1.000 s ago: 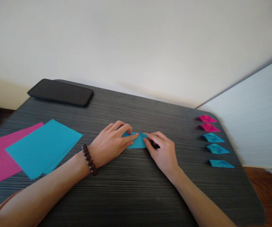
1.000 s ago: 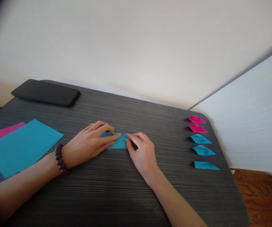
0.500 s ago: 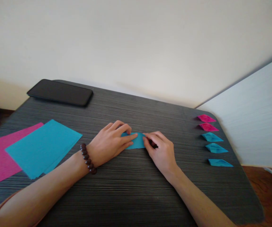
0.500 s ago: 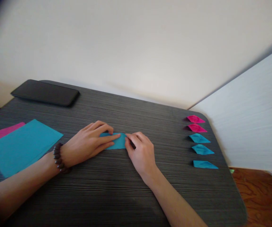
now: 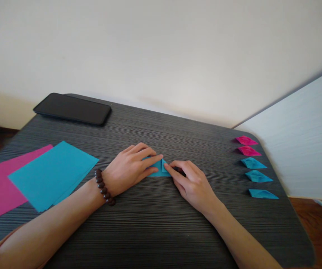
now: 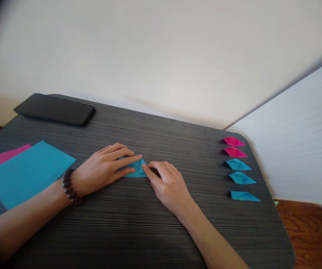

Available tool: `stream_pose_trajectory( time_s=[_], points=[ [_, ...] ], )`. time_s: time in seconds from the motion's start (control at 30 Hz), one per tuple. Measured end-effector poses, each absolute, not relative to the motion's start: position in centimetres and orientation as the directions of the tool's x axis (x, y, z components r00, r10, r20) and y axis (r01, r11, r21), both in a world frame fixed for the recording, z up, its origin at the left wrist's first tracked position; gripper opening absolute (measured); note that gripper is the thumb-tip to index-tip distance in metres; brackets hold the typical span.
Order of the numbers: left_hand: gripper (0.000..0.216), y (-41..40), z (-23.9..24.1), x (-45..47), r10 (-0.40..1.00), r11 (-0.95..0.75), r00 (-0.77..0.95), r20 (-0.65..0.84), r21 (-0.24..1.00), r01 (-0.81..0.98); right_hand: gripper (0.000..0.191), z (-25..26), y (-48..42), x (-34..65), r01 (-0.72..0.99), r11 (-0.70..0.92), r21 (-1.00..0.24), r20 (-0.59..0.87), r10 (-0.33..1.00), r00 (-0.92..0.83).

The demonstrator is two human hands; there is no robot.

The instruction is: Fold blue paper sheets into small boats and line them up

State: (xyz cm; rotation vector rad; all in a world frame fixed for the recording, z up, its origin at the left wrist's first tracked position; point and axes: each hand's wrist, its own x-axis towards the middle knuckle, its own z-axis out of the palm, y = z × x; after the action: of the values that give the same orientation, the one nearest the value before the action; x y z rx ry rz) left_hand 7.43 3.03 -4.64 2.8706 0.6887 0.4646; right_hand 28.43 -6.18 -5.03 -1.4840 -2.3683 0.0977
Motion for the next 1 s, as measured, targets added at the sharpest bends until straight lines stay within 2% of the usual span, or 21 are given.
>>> stream_pose_trajectory(
  time_s=[0.33, 1.0],
  points=[
    [0.031, 2.92, -4.34, 7.67, 0.462, -0.885, 0.859, 0.219, 0.166, 0.434, 0.039, -5.10, -6.09, 28.52, 0.864, 0.460, -0.206, 0.229, 0.881, -0.414],
    [0.031, 2.75, -4.36, 7.70, 0.480, -0.876, 0.857, 0.188, 0.152, 0.457, 0.035, -5.04, -5.93, 28.70, 0.853, 0.459, -0.249, 0.219, 0.884, -0.412]
  ],
)
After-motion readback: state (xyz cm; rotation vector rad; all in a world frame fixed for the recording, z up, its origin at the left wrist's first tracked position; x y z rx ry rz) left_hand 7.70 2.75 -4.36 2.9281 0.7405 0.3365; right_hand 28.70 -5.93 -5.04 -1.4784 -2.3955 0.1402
